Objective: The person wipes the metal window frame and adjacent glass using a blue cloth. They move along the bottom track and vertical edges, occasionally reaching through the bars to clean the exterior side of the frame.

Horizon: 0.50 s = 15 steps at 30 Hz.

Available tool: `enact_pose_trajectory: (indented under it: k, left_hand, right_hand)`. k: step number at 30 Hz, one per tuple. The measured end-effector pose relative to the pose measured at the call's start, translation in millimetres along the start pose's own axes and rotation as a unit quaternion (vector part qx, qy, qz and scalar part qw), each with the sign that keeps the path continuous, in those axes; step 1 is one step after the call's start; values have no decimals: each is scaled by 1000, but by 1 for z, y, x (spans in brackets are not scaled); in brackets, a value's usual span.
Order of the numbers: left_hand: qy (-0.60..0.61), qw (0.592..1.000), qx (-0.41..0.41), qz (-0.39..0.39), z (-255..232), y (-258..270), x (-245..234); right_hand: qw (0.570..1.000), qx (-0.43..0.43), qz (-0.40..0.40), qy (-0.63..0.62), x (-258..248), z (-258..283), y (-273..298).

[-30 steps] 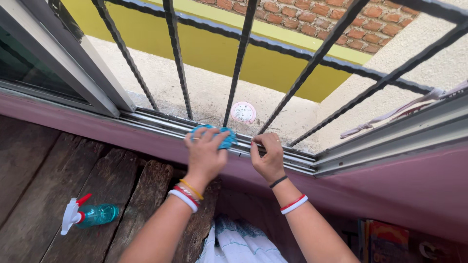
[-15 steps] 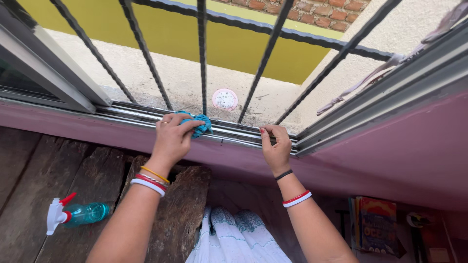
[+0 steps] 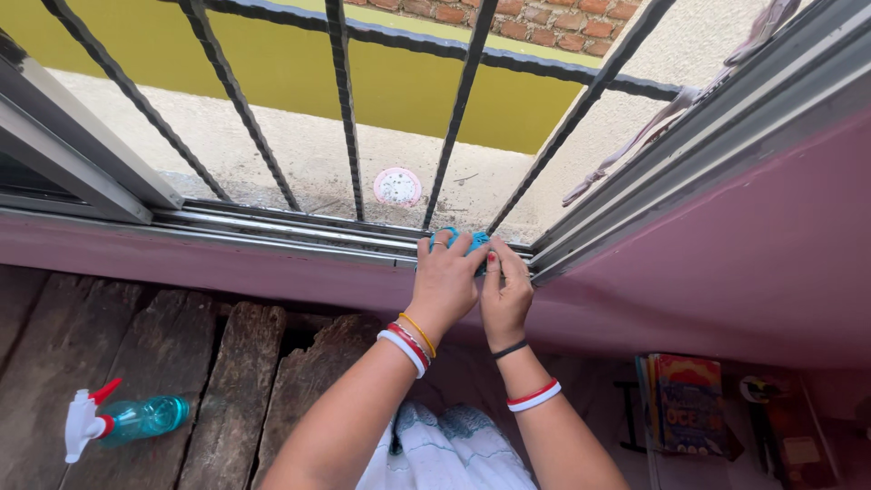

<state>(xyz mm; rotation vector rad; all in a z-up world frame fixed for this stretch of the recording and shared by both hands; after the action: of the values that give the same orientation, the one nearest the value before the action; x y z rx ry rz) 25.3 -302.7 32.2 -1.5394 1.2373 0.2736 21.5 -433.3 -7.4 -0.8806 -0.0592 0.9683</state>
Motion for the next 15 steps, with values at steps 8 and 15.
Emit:
enact_pose_trajectory:
  k: [8,15]
  left_hand:
    - [19,993,-100,-57,32,13,-35]
    - [122,991,-15,-49,-48,-12,39]
  right_hand:
    - [998,56,12,-22,-24,-5,-6]
    - [998,16,14,-56,-57,5,-9]
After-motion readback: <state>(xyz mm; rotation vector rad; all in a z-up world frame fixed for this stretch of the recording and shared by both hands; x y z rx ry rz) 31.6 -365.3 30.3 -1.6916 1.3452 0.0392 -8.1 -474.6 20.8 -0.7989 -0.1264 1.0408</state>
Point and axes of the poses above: each hand's wrist, its own y-axis away from the middle knuckle, its own x-axis out of the palm, z = x × y, the point moved 2 cm from there along -y, towards the middle knuckle, and after that the axes turned 8 degrees about -z, right-handed, at the moved point
